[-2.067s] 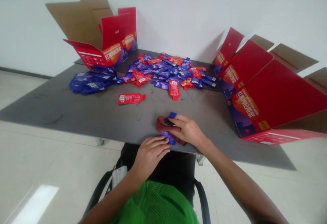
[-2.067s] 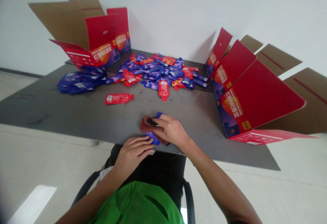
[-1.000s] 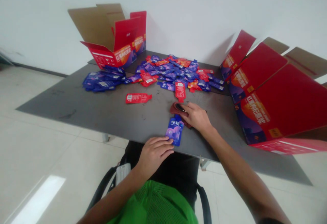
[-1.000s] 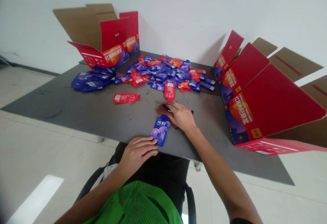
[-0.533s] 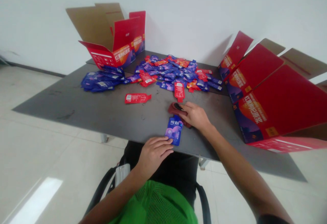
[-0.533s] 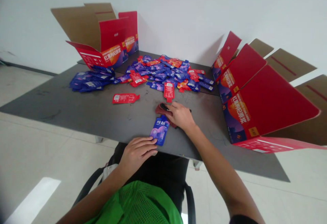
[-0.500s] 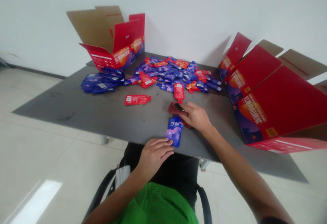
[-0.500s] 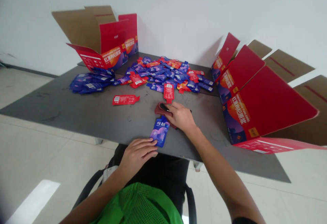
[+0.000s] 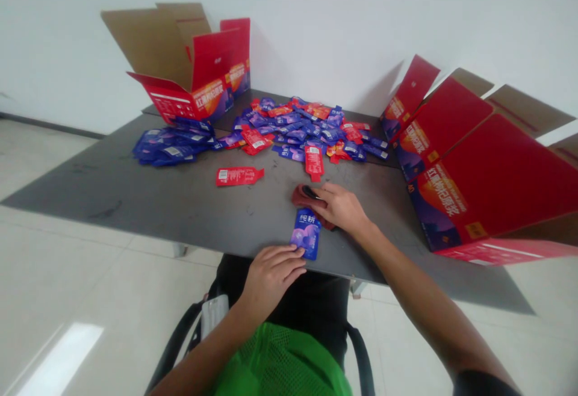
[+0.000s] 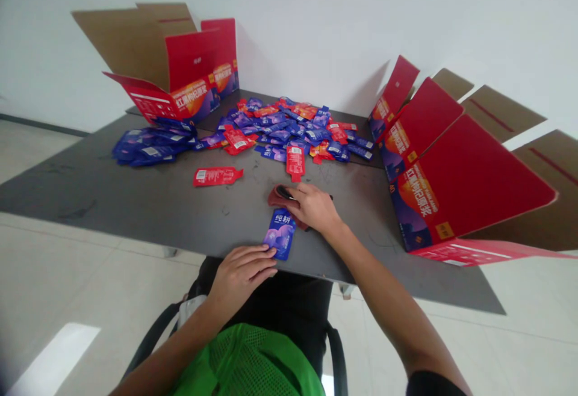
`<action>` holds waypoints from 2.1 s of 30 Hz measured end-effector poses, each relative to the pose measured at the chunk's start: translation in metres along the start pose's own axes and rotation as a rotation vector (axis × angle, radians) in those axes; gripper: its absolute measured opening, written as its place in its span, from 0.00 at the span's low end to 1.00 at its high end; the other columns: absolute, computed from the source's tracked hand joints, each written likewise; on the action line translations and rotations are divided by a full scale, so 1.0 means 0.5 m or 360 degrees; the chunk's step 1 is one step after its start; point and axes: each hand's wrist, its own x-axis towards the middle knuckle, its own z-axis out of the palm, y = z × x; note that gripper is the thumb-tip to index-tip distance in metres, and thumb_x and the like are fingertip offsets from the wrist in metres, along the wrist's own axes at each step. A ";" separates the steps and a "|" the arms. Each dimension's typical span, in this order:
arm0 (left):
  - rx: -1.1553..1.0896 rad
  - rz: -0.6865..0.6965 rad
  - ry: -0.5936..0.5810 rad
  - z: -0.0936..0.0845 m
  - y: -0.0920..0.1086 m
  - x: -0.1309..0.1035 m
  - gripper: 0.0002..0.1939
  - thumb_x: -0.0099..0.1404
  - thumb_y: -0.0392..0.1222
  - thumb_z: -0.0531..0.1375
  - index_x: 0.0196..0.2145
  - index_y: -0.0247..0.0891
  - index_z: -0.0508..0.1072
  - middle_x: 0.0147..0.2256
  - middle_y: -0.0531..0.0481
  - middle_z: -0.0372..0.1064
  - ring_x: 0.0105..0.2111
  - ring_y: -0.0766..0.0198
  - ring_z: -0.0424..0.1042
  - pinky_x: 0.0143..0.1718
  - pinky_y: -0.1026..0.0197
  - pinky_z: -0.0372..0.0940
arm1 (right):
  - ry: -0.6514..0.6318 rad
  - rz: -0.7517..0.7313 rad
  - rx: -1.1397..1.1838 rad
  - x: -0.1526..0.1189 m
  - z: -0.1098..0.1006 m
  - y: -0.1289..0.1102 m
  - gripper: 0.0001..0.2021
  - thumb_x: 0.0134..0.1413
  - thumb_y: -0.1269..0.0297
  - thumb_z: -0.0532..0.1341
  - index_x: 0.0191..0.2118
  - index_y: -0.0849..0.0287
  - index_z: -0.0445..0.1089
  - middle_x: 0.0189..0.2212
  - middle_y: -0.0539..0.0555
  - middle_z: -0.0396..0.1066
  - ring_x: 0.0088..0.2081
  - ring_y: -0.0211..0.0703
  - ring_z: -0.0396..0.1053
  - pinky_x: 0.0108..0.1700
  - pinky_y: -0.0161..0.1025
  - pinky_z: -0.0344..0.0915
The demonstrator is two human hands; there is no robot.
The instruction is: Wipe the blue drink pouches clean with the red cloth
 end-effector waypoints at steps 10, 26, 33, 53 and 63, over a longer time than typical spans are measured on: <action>0.0018 0.0012 -0.0032 -0.004 0.000 0.001 0.04 0.68 0.38 0.67 0.41 0.41 0.81 0.45 0.54 0.82 0.45 0.58 0.81 0.48 0.52 0.72 | 0.0011 -0.0096 0.0238 -0.055 0.029 -0.048 0.18 0.67 0.55 0.62 0.56 0.58 0.74 0.40 0.56 0.74 0.40 0.45 0.74 0.41 0.38 0.70; 0.0016 0.0030 -0.0019 -0.002 -0.005 0.000 0.04 0.68 0.39 0.67 0.41 0.41 0.80 0.45 0.54 0.82 0.46 0.57 0.81 0.48 0.51 0.72 | 0.0032 -0.0065 0.0247 -0.052 0.038 -0.027 0.18 0.66 0.55 0.63 0.57 0.57 0.74 0.38 0.55 0.74 0.39 0.44 0.73 0.40 0.38 0.69; 0.0019 0.0020 0.0010 0.001 -0.004 -0.002 0.04 0.68 0.39 0.67 0.41 0.42 0.80 0.45 0.54 0.82 0.45 0.57 0.81 0.49 0.52 0.72 | 0.0139 -0.0027 0.0119 -0.022 -0.011 -0.023 0.18 0.66 0.57 0.63 0.57 0.59 0.74 0.39 0.56 0.74 0.41 0.45 0.73 0.41 0.38 0.69; 0.0029 0.0023 -0.0025 -0.003 -0.004 0.000 0.03 0.69 0.40 0.67 0.41 0.42 0.80 0.45 0.54 0.82 0.45 0.57 0.81 0.48 0.52 0.72 | 0.0117 0.0012 0.0227 -0.043 -0.008 -0.052 0.18 0.68 0.55 0.61 0.57 0.57 0.74 0.38 0.56 0.74 0.40 0.45 0.72 0.41 0.39 0.70; 0.0023 0.0018 -0.0041 -0.001 -0.005 0.000 0.04 0.68 0.39 0.67 0.41 0.42 0.80 0.46 0.54 0.82 0.46 0.58 0.80 0.50 0.52 0.72 | 0.0026 0.0065 0.0310 -0.051 0.038 -0.024 0.19 0.67 0.55 0.62 0.58 0.57 0.74 0.40 0.56 0.74 0.42 0.46 0.73 0.45 0.39 0.70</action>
